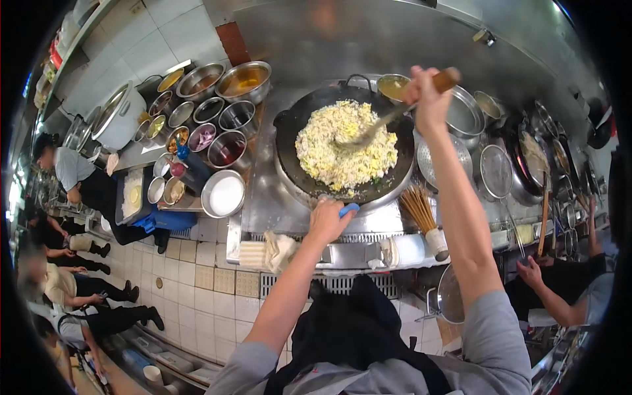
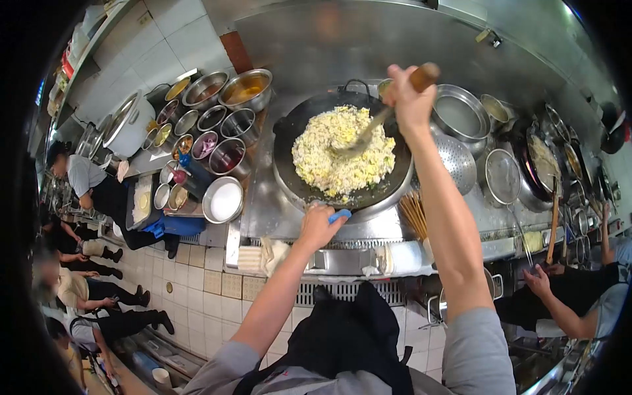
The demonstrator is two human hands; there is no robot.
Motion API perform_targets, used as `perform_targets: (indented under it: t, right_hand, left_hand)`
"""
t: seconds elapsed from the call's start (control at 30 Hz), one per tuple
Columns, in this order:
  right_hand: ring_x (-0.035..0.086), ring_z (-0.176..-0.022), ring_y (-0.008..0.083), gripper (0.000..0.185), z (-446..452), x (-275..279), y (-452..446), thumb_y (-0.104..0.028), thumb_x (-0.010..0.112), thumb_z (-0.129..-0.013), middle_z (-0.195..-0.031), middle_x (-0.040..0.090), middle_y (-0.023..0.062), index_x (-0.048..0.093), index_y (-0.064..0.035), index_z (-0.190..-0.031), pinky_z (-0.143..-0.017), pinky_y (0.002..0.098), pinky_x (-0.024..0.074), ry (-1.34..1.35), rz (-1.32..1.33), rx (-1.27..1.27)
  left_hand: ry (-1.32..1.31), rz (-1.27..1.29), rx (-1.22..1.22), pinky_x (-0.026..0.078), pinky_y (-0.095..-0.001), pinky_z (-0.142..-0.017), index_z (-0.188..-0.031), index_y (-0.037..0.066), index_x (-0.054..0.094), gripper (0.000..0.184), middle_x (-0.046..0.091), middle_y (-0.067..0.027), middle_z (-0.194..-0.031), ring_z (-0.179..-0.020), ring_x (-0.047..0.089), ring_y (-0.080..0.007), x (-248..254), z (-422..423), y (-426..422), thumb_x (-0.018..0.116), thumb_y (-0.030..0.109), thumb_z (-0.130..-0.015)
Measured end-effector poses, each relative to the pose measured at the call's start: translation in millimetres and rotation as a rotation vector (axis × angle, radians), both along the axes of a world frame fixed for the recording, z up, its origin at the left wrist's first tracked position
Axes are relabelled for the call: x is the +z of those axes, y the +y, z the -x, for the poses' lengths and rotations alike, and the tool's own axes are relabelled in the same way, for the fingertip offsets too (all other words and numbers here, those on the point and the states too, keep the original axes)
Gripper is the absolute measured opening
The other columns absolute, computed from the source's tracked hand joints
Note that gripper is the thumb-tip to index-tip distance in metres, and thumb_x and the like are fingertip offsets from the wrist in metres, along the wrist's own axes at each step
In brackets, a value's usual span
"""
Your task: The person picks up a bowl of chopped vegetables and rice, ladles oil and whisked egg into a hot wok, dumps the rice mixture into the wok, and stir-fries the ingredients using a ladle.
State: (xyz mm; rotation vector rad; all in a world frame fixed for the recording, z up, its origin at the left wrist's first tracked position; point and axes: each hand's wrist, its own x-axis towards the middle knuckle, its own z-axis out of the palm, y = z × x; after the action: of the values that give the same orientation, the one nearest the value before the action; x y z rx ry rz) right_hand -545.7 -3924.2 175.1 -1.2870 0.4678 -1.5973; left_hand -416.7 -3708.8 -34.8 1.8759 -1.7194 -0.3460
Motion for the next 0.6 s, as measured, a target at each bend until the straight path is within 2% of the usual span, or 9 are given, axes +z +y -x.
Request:
perform_targets:
  t: [0.03, 0.13, 0.2, 0.27, 0.33, 0.4, 0.47, 0.57, 0.6]
  right_hand:
    - [0.041, -0.038, 0.0085, 0.03, 8, 19, 5, -0.005, 0.063, -0.083, -0.049, 0.044, -0.0001, 0.043, -0.0105, -0.062, -0.037, 0.0256, 0.0328, -0.055, 0.032, -0.021]
    - [0.04, -0.037, 0.0077, 0.029, 22, 2, 27, -0.006, 0.064, -0.083, -0.049, 0.044, -0.0009, 0.044, -0.0103, -0.063, -0.036, 0.0229, 0.0313, -0.038, 0.044, -0.187]
    - [0.043, -0.04, 0.0079, 0.029, -7, -44, 16, -0.003, 0.064, -0.082, -0.05, 0.044, -0.0028, 0.043, -0.0107, -0.063, -0.038, 0.0232, 0.0344, -0.162, 0.087, -0.227]
    - [0.044, -0.041, 0.0079, 0.03, -25, -47, -10, -0.005, 0.064, -0.083, -0.05, 0.043, -0.0025, 0.043, -0.0106, -0.063, -0.039, 0.0242, 0.0352, -0.161, -0.047, -0.119]
    - [0.043, -0.041, 0.0077, 0.03, -18, -15, -1, -0.006, 0.064, -0.083, -0.05, 0.042, -0.0023, 0.042, -0.01, -0.063, -0.039, 0.0248, 0.0354, -0.176, -0.091, -0.062]
    - [0.04, -0.04, 0.0073, 0.032, -8, 17, 17, -0.007, 0.062, -0.085, -0.05, 0.041, -0.0016, 0.04, -0.0095, -0.061, -0.038, 0.0244, 0.0326, -0.182, -0.099, 0.018]
    - [0.037, -0.04, 0.0064, 0.031, -10, -15, 51, -0.006, 0.059, -0.086, -0.051, 0.04, -0.0021, 0.039, -0.0099, -0.063, -0.038, 0.023, 0.0296, -0.178, -0.023, -0.136]
    - [0.038, -0.041, 0.0059, 0.026, -37, -66, 51, -0.004, 0.058, -0.085, -0.052, 0.042, -0.0013, 0.039, -0.0102, -0.068, -0.039, 0.0227, 0.0305, -0.391, -0.119, -0.05]
    - [0.039, -0.041, 0.0076, 0.029, -42, -68, 31, -0.005, 0.06, -0.085, -0.051, 0.041, -0.0011, 0.039, -0.0106, -0.066, -0.04, 0.0243, 0.0311, -0.314, -0.082, -0.028]
  left_hand:
    - [0.013, 0.02, 0.006, 0.045, -0.044, -0.079, -0.069, 0.001, 0.061, 0.037, 0.061, -0.0152, -0.076, -0.084, 0.056, -0.0358, 1, 1, -3, 0.065, 0.037, -0.08]
    - [0.034, 0.051, 0.007, 0.045, -0.0442, -0.078, -0.069, 0.0, 0.061, 0.037, 0.061, -0.0162, -0.075, -0.082, 0.056, -0.0366, -2, -3, -5, 0.065, 0.036, -0.08]
    - [0.042, 0.045, -0.033, 0.045, -0.0442, -0.077, -0.069, 0.0, 0.06, 0.037, 0.061, -0.0167, -0.075, -0.081, 0.056, -0.037, -10, -3, -4, 0.065, 0.035, -0.08]
    - [0.027, -0.011, -0.028, 0.046, -0.0441, -0.078, -0.073, 0.001, 0.062, 0.035, 0.061, -0.0164, -0.079, -0.084, 0.056, -0.0363, 2, -1, -2, 0.066, 0.035, -0.079]
    - [0.006, -0.11, -0.037, 0.047, -0.0433, -0.078, -0.078, 0.001, 0.064, 0.033, 0.062, -0.0151, -0.084, -0.089, 0.055, -0.035, 3, -2, -3, 0.066, 0.035, -0.079]
    - [0.018, -0.054, -0.008, 0.046, -0.043, -0.08, -0.078, 0.002, 0.064, 0.034, 0.062, -0.0156, -0.083, -0.089, 0.056, -0.0354, -1, -1, -2, 0.066, 0.035, -0.08]
    - [0.029, -0.069, 0.003, 0.046, -0.043, -0.08, -0.078, 0.002, 0.064, 0.034, 0.062, -0.0159, -0.083, -0.09, 0.056, -0.0357, 7, -1, -2, 0.066, 0.036, -0.08]
    - [0.041, -0.093, -0.02, 0.047, -0.0434, -0.079, -0.076, 0.002, 0.064, 0.034, 0.062, -0.0156, -0.081, -0.09, 0.056, -0.0357, -3, -1, -5, 0.067, 0.036, -0.079]
    - [0.045, -0.11, -0.021, 0.047, -0.0434, -0.078, -0.075, 0.002, 0.063, 0.034, 0.062, -0.0154, -0.081, -0.09, 0.056, -0.0356, -3, -1, -6, 0.067, 0.036, -0.079]
